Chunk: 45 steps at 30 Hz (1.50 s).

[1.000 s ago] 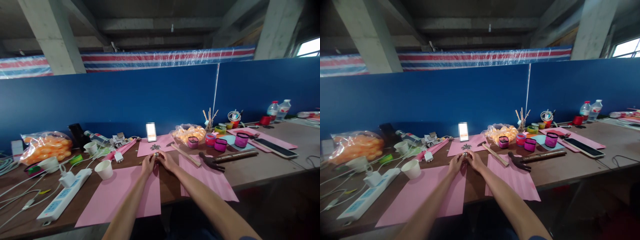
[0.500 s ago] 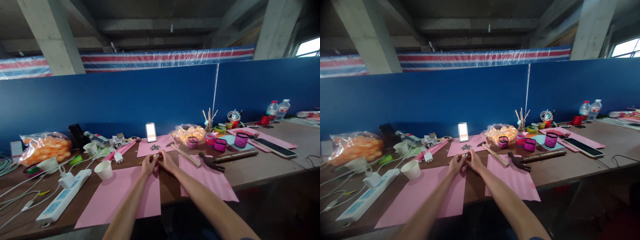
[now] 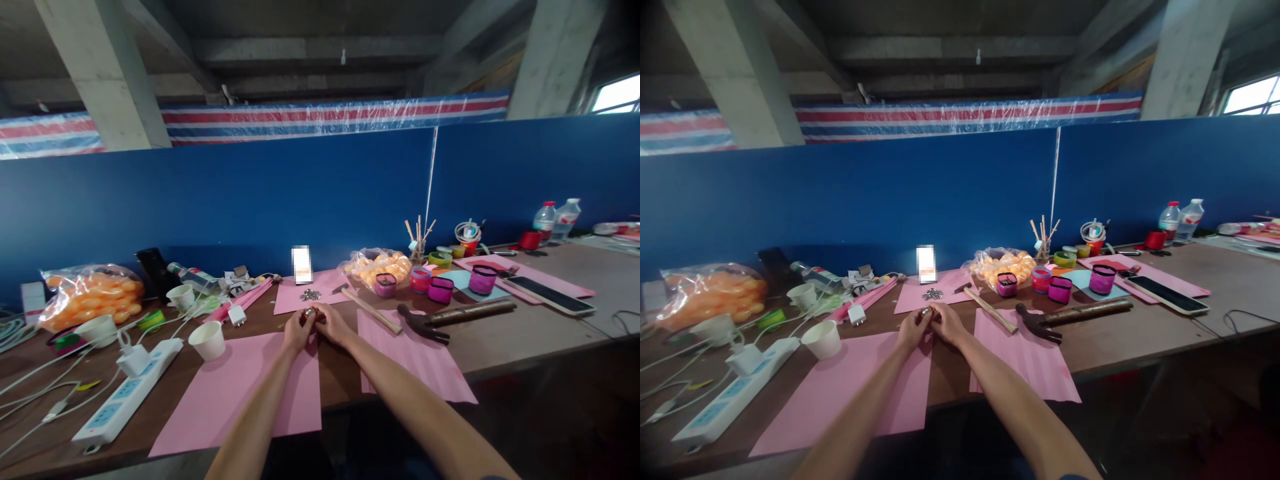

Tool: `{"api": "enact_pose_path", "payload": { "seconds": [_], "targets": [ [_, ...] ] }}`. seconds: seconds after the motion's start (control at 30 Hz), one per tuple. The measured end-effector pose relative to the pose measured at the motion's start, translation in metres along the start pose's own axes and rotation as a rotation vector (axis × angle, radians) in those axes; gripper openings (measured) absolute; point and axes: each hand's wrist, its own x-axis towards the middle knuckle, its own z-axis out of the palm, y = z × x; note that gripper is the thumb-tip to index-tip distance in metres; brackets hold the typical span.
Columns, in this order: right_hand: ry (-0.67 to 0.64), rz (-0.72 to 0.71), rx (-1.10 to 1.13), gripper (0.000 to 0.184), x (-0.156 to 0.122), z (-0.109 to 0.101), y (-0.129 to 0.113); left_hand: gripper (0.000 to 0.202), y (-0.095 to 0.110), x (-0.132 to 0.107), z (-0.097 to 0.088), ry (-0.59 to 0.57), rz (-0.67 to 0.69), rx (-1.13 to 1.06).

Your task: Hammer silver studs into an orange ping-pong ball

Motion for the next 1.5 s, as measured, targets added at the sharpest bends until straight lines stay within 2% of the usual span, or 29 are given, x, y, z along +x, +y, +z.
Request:
{"api": "enact_pose_path", "payload": {
  "seconds": [0.27, 0.43, 0.73, 0.97, 1.27, 1.5],
  "targets": [
    [0.012, 0.019, -0.015, 0.03, -0.002, 0.0, -0.001, 0.036, 0.002, 0.0, -0.001, -0.036, 0.011, 0.06],
    [0.002, -0.02, -0.018, 0.036, 0.0, -0.002, -0.006, 0.043, -0.001, 0.001, 0.001, -0.009, 0.013, 0.077],
    [0.023, -0.004, -0.06, 0.038, -0.001, 0.002, 0.001, 0.035, 0.002, -0.001, -0.001, -0.043, 0.052, 0.128],
    [0.052, 0.016, -0.082, 0.029, -0.004, 0.002, 0.006, 0.036, 0.012, -0.003, -0.003, -0.098, 0.068, 0.107],
    [0.021, -0.079, -0.075, 0.034, 0.001, -0.002, -0.006, 0.04, 0.004, -0.001, 0.0, -0.018, 0.027, 0.1],
    [0.041, -0.002, -0.063, 0.042, -0.002, 0.002, 0.002, 0.037, 0.006, -0.002, -0.001, -0.047, 0.046, 0.106]
  ]
}}
